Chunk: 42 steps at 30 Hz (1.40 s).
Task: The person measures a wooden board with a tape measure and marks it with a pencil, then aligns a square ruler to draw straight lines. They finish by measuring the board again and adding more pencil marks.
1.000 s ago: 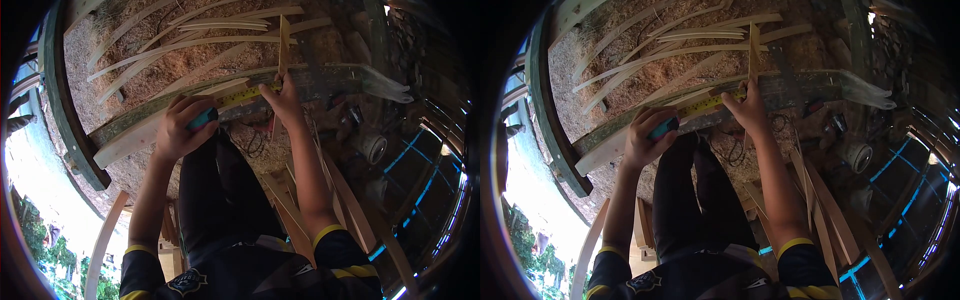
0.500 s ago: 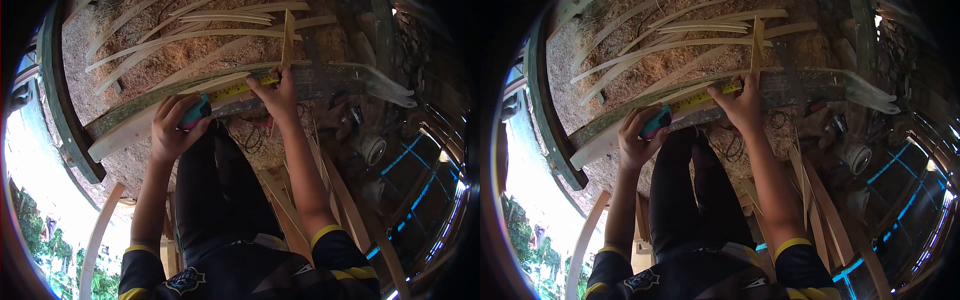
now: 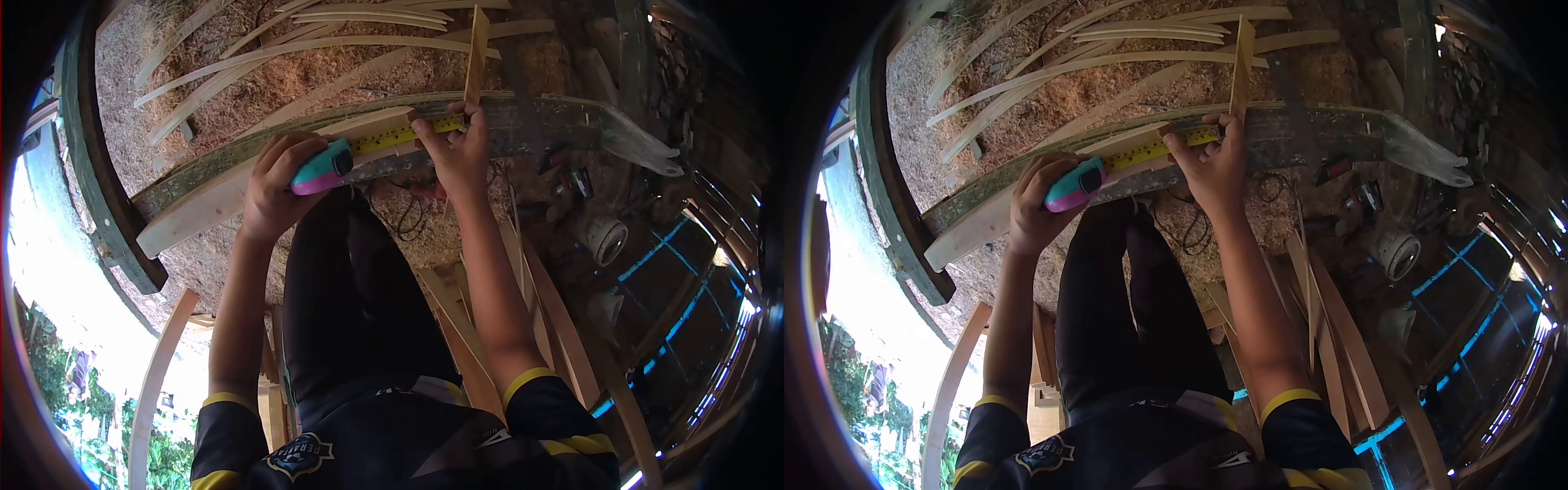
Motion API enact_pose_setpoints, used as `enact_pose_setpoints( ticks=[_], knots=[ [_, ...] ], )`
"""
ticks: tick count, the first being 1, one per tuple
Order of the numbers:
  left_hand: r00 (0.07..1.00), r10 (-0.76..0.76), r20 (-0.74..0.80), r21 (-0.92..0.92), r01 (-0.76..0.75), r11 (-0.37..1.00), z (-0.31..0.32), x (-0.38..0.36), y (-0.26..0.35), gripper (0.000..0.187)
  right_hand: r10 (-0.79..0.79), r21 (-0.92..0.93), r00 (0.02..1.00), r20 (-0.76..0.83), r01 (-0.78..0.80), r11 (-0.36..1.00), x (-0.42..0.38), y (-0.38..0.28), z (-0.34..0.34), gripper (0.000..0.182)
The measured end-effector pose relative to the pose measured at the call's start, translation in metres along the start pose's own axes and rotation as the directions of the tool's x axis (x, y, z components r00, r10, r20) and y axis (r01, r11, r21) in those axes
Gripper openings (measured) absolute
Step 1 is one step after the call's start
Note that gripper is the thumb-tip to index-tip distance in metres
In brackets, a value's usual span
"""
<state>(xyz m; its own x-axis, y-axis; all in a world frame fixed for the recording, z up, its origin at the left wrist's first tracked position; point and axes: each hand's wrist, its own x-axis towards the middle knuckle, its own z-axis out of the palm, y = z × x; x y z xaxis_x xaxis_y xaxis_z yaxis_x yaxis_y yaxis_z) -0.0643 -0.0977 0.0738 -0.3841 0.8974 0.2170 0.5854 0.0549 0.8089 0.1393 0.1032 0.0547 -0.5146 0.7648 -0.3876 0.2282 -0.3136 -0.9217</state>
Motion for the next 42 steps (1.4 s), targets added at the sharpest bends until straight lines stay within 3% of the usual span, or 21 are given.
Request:
enact_pose_setpoints(
  ticks=[7, 9, 12, 15, 21, 27, 34, 40, 42],
  knots=[
    [1.000, -0.009, 0.011, 0.003, 0.009, 1.000, 0.000, -0.002, -0.002, 0.056, -0.096, -0.066, 0.995, -0.041, 0.093, 0.994, -0.004, 0.010, 0.005, 0.047],
    [1.000, -0.015, 0.014, 0.002, 0.015, 1.000, 0.000, -0.002, -0.003, 0.056, -0.190, -0.312, 0.980, -0.057, 0.163, 0.936, -0.005, 0.012, 0.005, 0.043],
    [1.000, -0.006, 0.004, 0.001, 0.006, 1.000, 0.001, -0.003, -0.004, 0.055, -0.313, -0.406, 0.948, -0.065, 0.261, 0.876, -0.008, 0.012, 0.009, 0.035],
    [1.000, -0.020, 0.006, -0.016, 0.020, 1.000, -0.001, -0.003, -0.005, 0.054, -0.334, -0.523, 0.939, -0.076, 0.248, 0.815, -0.011, 0.002, 0.013, 0.025],
    [1.000, -0.017, -0.002, -0.027, 0.017, 0.999, -0.001, 0.000, -0.002, 0.055, -0.417, -0.596, 0.907, -0.057, 0.304, 0.743, -0.017, 0.000, 0.024, 0.012],
    [1.000, -0.018, -0.004, -0.015, 0.018, 1.000, 0.001, -0.001, -0.004, 0.055, -0.519, -0.690, 0.853, -0.046, 0.349, 0.634, -0.018, 0.010, 0.028, 0.011],
    [1.000, -0.020, -0.019, -0.014, 0.020, 1.000, 0.003, -0.002, -0.005, 0.055, -0.518, -0.606, 0.855, -0.006, 0.409, 0.682, -0.025, 0.018, 0.026, 0.013],
    [1.000, -0.018, -0.019, -0.018, 0.018, 1.000, 0.003, -0.002, -0.003, 0.054, -0.426, -0.594, 0.899, -0.098, 0.291, 0.750, -0.026, 0.006, 0.036, 0.020],
    [1.000, -0.025, -0.019, -0.016, 0.024, 1.000, 0.003, -0.002, -0.003, 0.054, -0.393, -0.564, 0.905, -0.161, 0.242, 0.789, -0.025, 0.002, 0.038, 0.031]
  ],
)
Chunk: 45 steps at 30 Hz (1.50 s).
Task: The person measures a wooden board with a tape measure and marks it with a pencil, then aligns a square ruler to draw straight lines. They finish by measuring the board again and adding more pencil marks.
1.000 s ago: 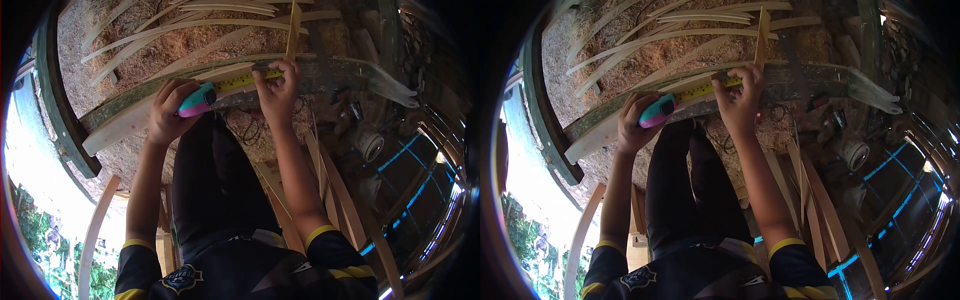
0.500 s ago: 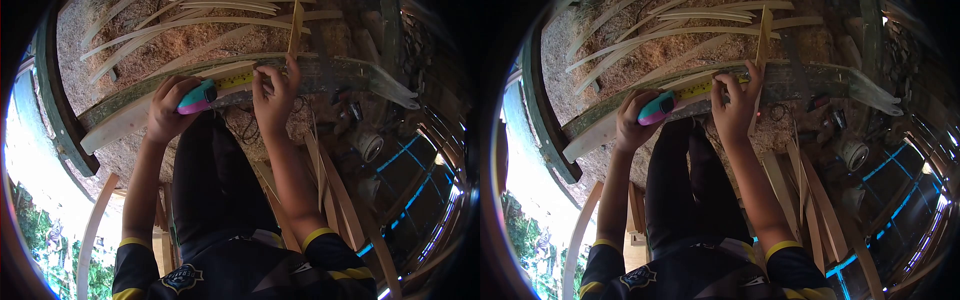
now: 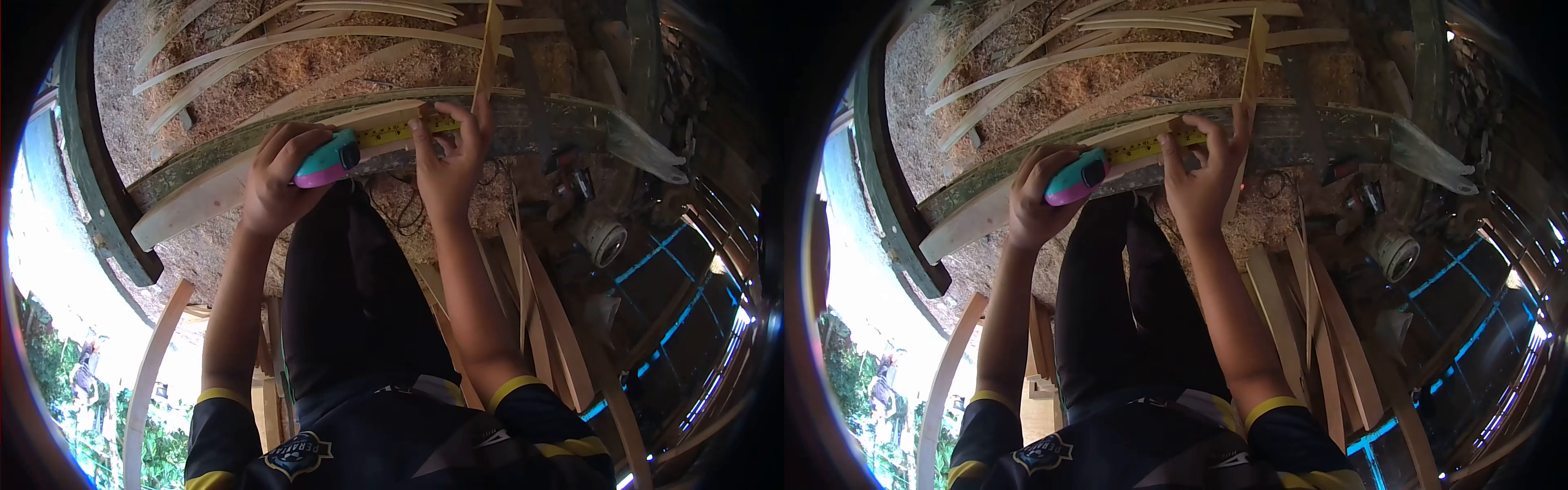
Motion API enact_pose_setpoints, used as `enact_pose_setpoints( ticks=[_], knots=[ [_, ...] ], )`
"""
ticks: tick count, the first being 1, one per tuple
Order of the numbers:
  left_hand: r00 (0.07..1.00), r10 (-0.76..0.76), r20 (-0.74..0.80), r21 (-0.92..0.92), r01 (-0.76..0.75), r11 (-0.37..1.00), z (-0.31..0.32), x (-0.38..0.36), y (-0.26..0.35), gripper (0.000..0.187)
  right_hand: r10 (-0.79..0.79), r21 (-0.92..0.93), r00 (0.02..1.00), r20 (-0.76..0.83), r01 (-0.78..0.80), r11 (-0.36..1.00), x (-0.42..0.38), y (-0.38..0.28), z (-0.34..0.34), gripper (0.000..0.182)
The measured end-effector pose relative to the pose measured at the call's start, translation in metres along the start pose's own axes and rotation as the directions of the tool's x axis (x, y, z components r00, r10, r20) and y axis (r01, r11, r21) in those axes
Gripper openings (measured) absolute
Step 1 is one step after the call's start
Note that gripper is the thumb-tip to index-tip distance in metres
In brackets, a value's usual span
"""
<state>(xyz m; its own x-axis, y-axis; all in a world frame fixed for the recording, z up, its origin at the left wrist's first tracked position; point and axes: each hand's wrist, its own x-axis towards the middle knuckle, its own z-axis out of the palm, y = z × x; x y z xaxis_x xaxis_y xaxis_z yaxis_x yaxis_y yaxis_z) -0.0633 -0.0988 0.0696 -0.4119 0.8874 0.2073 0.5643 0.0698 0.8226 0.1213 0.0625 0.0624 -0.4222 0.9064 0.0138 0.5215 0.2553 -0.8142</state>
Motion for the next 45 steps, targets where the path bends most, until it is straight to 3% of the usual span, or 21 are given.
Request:
enact_pose_setpoints(
  ticks=[1, 3, 6, 10, 12, 18, 22, 24, 25, 27, 30, 36, 39, 43, 45],
  knots=[
    [1.000, 0.007, 0.000, -0.001, -0.007, 1.000, 0.000, 0.001, 0.001, 0.054, -0.001, 0.001, 1.000, 0.001, 0.001, 1.000, 0.001, 0.003, 0.000, 0.031],
    [1.000, 0.013, 0.001, -0.003, -0.013, 1.000, -0.001, 0.001, 0.001, 0.055, 0.289, 0.357, 0.937, 0.196, -0.343, 0.869, 0.004, 0.009, -0.001, 0.040],
    [1.000, 0.000, 0.008, 0.009, 0.000, 1.000, -0.001, 0.000, 0.001, 0.055, 0.360, 0.447, 0.896, 0.260, -0.442, 0.778, 0.008, 0.003, -0.005, 0.042],
    [1.000, 0.001, -0.005, 0.011, -0.001, 1.000, -0.001, 0.000, 0.001, 0.056, 0.324, 0.399, 0.926, 0.193, -0.375, 0.837, -0.001, 0.008, 0.003, 0.030],
    [1.000, 0.003, -0.007, 0.015, -0.003, 1.000, -0.001, 0.000, 0.000, 0.056, 0.094, 0.271, 0.995, 0.034, -0.100, 0.957, -0.008, 0.015, 0.015, 0.018],
    [1.000, 0.003, -0.009, 0.012, -0.002, 1.000, 0.000, 0.000, 0.001, 0.056, 0.024, 0.290, 1.000, 0.018, -0.028, 0.957, -0.011, 0.019, 0.023, 0.020],
    [1.000, -0.003, 0.000, 0.025, 0.003, 1.000, -0.001, -0.001, 0.000, 0.056, 0.105, 0.268, 0.985, 0.135, -0.139, 0.953, -0.007, 0.009, 0.016, 0.020],
    [1.000, -0.003, 0.015, 0.039, 0.003, 0.999, -0.002, -0.002, 0.000, 0.057, 0.184, 0.442, 0.972, 0.148, -0.231, 0.866, -0.004, 0.011, 0.019, 0.020],
    [1.000, 0.003, 0.014, 0.041, -0.004, 0.999, -0.001, -0.002, -0.001, 0.057, 0.185, 0.442, 0.972, 0.148, -0.232, 0.866, -0.005, 0.017, 0.021, 0.020],
    [1.000, 0.012, 0.012, 0.041, -0.012, 0.999, 0.000, -0.001, -0.001, 0.057, -0.005, 0.421, 0.995, 0.095, -0.036, 0.906, -0.007, 0.031, 0.027, 0.021],
    [1.000, 0.008, 0.013, 0.050, -0.008, 0.999, 0.000, -0.003, -0.002, 0.057, -0.092, 0.397, 0.993, 0.075, 0.055, 0.916, -0.007, 0.040, 0.031, 0.022],
    [1.000, 0.001, 0.014, 0.043, -0.002, 0.999, 0.001, -0.003, -0.002, 0.058, -0.077, 0.577, 0.971, 0.226, -0.070, 0.814, 0.003, 0.046, 0.018, 0.012],
    [1.000, -0.006, -0.001, 0.053, 0.006, 0.999, 0.002, -0.003, -0.001, 0.057, 0.029, 0.501, 0.944, 0.327, -0.199, 0.842, 0.002, 0.041, 0.014, 0.004],
    [1.000, 0.003, 0.000, 0.064, -0.003, 0.998, 0.001, -0.004, -0.004, 0.055, 0.043, 0.516, 0.950, 0.310, -0.206, 0.832, 0.001, 0.041, 0.019, 0.002],
    [1.000, 0.015, 0.006, 0.073, -0.015, 0.997, 0.002, -0.004, -0.005, 0.056, -0.009, 0.496, 0.965, 0.263, -0.127, 0.859, 0.001, 0.040, 0.021, 0.003]
  ],
)
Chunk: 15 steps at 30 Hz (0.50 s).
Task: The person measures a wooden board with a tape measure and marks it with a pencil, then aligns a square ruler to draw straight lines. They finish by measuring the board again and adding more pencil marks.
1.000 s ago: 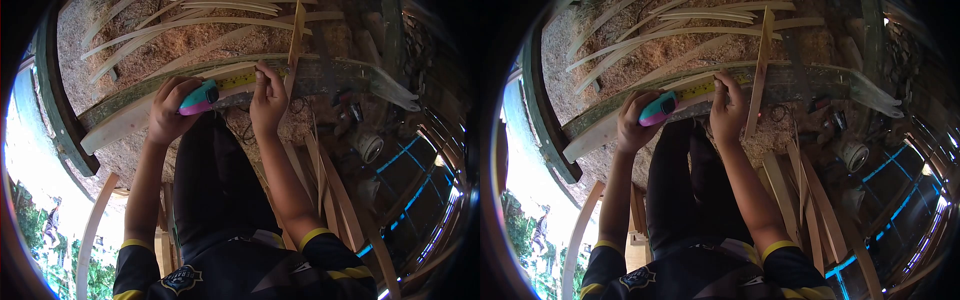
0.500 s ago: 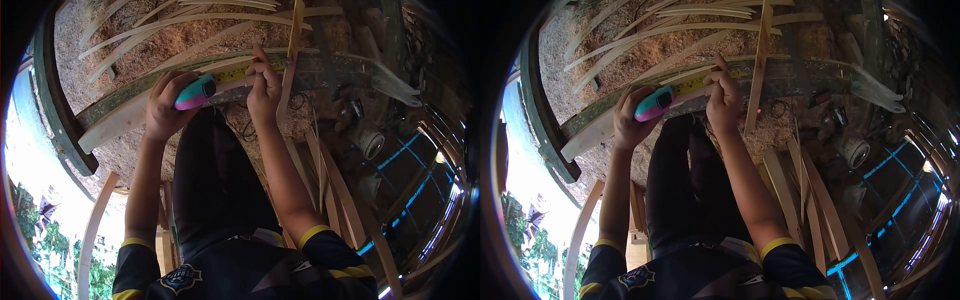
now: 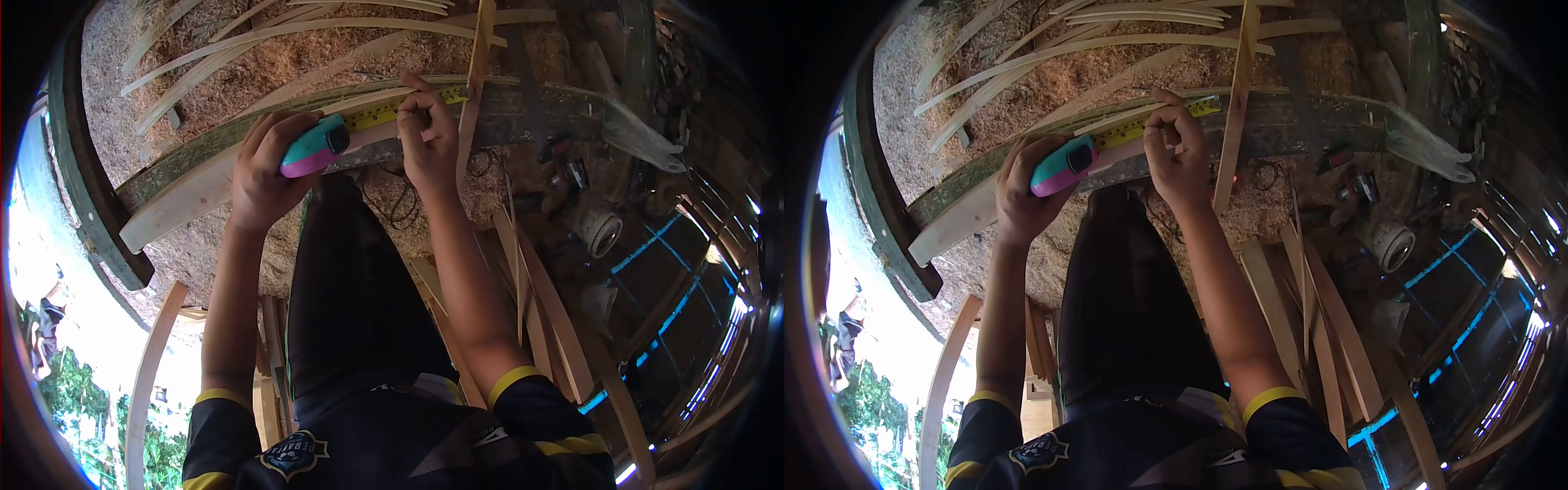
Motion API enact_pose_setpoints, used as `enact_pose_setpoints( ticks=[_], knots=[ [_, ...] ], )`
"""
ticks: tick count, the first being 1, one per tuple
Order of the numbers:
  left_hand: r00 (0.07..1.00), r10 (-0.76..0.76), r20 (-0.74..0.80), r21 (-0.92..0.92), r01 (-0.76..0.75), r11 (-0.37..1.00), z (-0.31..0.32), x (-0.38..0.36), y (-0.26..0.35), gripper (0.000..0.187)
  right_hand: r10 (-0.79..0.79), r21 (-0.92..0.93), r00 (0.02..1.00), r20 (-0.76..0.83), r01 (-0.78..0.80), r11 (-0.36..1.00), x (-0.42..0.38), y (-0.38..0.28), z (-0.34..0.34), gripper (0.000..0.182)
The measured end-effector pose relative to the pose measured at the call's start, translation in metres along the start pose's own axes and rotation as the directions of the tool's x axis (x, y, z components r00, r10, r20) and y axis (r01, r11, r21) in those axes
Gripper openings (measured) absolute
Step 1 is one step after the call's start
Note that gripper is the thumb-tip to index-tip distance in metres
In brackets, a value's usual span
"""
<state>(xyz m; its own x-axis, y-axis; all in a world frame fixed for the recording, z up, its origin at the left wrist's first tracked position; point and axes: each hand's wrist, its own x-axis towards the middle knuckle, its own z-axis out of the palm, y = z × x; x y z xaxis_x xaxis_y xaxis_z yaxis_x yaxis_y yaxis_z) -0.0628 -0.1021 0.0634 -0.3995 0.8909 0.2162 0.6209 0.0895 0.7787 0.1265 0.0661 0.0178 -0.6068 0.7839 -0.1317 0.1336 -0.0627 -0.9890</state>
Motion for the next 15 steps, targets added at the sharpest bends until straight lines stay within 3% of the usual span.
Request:
enact_pose_setpoints(
  ticks=[6, 8, 15],
  knots=[
    [0.999, 0.046, -0.020, -0.028, -0.046, 0.999, 0.0028, -0.0024, -0.0044, 0.061, -0.103, -0.072, 0.994, -0.029, 0.101, 0.992, -0.0013, 0.0008, 0.0072, 0.008],
    [0.996, 0.031, -0.086, -0.082, -0.038, 0.996, 0.0068, -0.0013, -0.0023, 0.060, -0.084, -0.052, 0.995, -0.049, 0.081, 0.995, -0.0027, -0.0019, 0.0087, 0.010],
    [0.997, 0.027, -0.073, -0.086, -0.033, 0.996, 0.0058, 0.0014, 0.0010, 0.061, -0.048, -0.051, 0.994, -0.100, 0.043, 0.998, -0.0012, -0.0020, 0.0098, 0.012]
  ],
)
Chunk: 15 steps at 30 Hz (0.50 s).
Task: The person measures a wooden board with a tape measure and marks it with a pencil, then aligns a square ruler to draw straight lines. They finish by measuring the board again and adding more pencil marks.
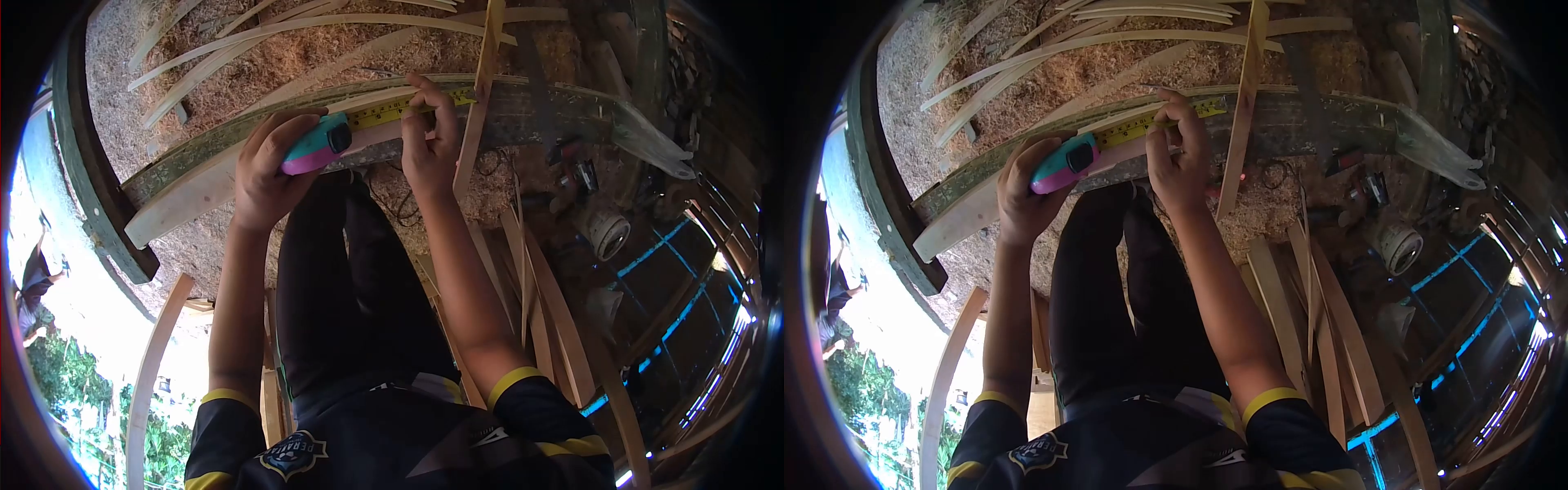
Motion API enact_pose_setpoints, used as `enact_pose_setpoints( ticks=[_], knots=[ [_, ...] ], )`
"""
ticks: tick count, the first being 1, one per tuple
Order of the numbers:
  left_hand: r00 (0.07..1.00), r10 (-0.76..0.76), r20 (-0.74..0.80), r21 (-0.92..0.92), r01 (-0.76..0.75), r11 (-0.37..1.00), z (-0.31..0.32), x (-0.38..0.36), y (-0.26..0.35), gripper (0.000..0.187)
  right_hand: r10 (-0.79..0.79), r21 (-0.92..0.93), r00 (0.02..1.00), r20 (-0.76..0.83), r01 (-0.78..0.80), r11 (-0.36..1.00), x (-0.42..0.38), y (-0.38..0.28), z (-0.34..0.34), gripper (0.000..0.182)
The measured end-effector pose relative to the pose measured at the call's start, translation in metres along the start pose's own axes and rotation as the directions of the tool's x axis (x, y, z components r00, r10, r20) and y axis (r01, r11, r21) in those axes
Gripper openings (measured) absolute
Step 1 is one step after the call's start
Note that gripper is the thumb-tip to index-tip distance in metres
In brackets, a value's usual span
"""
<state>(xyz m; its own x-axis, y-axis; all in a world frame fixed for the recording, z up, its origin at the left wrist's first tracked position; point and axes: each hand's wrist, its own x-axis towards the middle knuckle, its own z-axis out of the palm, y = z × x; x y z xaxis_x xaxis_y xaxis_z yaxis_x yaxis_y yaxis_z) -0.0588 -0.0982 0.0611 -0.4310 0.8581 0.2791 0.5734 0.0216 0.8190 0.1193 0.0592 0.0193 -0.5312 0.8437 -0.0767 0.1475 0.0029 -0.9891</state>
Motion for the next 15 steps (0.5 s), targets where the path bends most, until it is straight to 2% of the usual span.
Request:
enact_pose_setpoints(
  ticks=[4, 9, 13, 15],
  knots=[
    [1.000, -0.010, -0.001, -0.013, 0.010, 1.000, 0.0007, 0.0008, 0.0010, 0.061, -0.057, -0.090, 0.998, -0.012, 0.056, 0.994, 0.0035, 0.0030, 0.0047, 0.012],
    [1.000, -0.005, -0.001, -0.028, 0.005, 1.000, 0.0003, 0.0025, 0.0009, 0.060, -0.007, 0.021, 1.000, -0.029, 0.008, 1.000, 0.0046, -0.0035, 0.0047, 0.013],
    [1.000, -0.004, -0.008, -0.024, 0.004, 1.000, 0.0009, 0.0012, -0.0010, 0.060, 0.012, -0.003, 1.000, -0.016, -0.012, 1.000, 0.0049, -0.0022, 0.0029, 0.012],
    [1.000, 0.000, -0.010, -0.027, 0.000, 1.000, 0.0020, 0.0008, -0.0019, 0.060, 0.031, 0.054, 0.999, -0.018, -0.030, 0.998, 0.0042, -0.0001, 0.0031, 0.012]
  ],
)
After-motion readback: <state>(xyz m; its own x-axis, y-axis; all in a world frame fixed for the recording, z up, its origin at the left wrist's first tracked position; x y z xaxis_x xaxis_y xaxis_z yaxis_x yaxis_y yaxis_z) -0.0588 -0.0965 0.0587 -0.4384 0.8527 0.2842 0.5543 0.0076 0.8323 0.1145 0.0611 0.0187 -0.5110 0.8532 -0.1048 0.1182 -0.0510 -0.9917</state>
